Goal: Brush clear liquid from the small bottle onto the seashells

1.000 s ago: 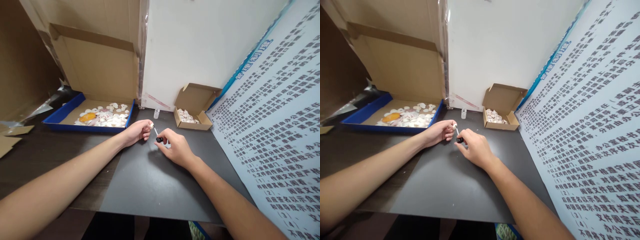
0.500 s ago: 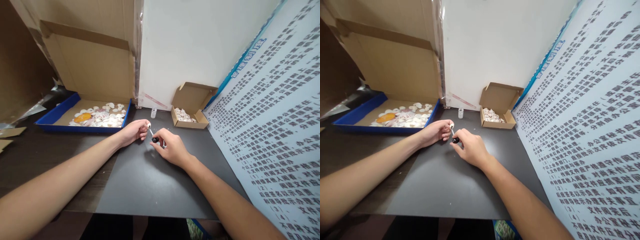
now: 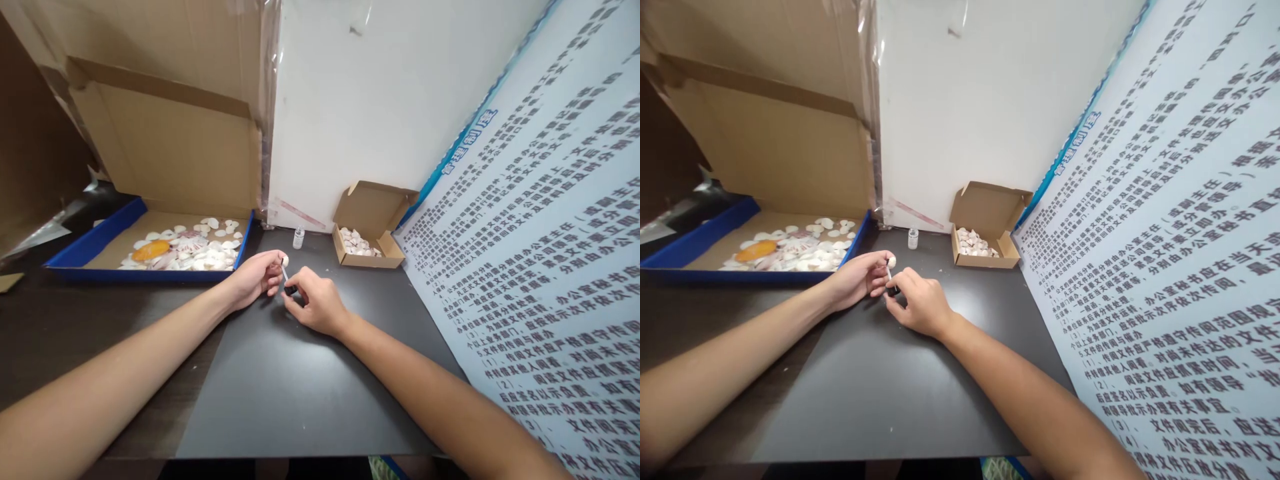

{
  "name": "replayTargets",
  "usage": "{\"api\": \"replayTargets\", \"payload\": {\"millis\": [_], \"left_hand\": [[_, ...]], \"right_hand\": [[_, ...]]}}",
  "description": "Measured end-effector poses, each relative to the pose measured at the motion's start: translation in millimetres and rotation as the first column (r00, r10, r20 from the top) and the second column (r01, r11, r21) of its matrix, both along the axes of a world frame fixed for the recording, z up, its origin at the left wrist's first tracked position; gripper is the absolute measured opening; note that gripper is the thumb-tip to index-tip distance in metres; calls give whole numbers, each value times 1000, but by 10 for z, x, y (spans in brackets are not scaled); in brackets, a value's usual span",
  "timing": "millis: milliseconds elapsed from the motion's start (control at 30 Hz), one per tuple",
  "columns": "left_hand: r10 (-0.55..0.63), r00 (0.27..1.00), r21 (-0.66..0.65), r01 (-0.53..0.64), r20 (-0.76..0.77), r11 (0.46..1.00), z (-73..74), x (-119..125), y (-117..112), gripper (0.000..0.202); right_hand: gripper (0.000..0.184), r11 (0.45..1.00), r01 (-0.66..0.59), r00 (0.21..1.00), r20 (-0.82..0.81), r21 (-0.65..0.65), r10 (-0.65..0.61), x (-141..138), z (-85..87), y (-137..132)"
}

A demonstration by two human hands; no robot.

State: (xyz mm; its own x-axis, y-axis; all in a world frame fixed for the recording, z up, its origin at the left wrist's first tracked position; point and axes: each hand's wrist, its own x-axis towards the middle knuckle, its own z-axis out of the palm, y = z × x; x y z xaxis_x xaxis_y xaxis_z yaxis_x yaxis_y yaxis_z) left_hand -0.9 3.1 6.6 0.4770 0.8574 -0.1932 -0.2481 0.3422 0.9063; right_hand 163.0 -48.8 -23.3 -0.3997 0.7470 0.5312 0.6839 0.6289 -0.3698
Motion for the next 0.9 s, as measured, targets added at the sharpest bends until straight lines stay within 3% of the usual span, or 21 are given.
{"api": "replayTargets", "payload": {"millis": [200, 300, 367, 500, 567, 633, 800, 900], "left_hand": [[40, 999, 26, -39, -25, 999, -7, 19, 18, 8], [102, 985, 121, -85, -141, 989, -15, 13, 13, 8], [187, 949, 279, -114, -253, 954, 5, 11, -11, 9], [304, 892, 570, -65, -335, 819, 128, 102, -62, 10], [278, 889, 634, 18, -365, 773, 212, 230, -46, 8], [266, 859, 705, 144, -438, 694, 296, 409, 10, 7], [355, 609, 690, 497, -709, 526, 472, 957, 263, 4], [345, 483, 593, 679, -805, 433, 523, 1272, 438, 6]], "right_hand": [[6, 998, 56, 998, 22, -37, -55, 21, 48, 3], [7, 992, 107, 991, 84, -74, -100, 20, 46, 7], [7, 988, 133, 983, 137, -82, -121, 16, 36, 17], [11, 986, 139, 966, 231, -93, -114, 15, 24, 38], [17, 983, 146, 958, 266, -115, -111, 23, 31, 52], [22, 971, 189, 944, 302, -150, -137, 37, 41, 70], [23, 937, 296, 916, 335, -185, -223, 71, 37, 115], [24, 942, 295, 926, 291, -163, -239, 83, 21, 124]]}}
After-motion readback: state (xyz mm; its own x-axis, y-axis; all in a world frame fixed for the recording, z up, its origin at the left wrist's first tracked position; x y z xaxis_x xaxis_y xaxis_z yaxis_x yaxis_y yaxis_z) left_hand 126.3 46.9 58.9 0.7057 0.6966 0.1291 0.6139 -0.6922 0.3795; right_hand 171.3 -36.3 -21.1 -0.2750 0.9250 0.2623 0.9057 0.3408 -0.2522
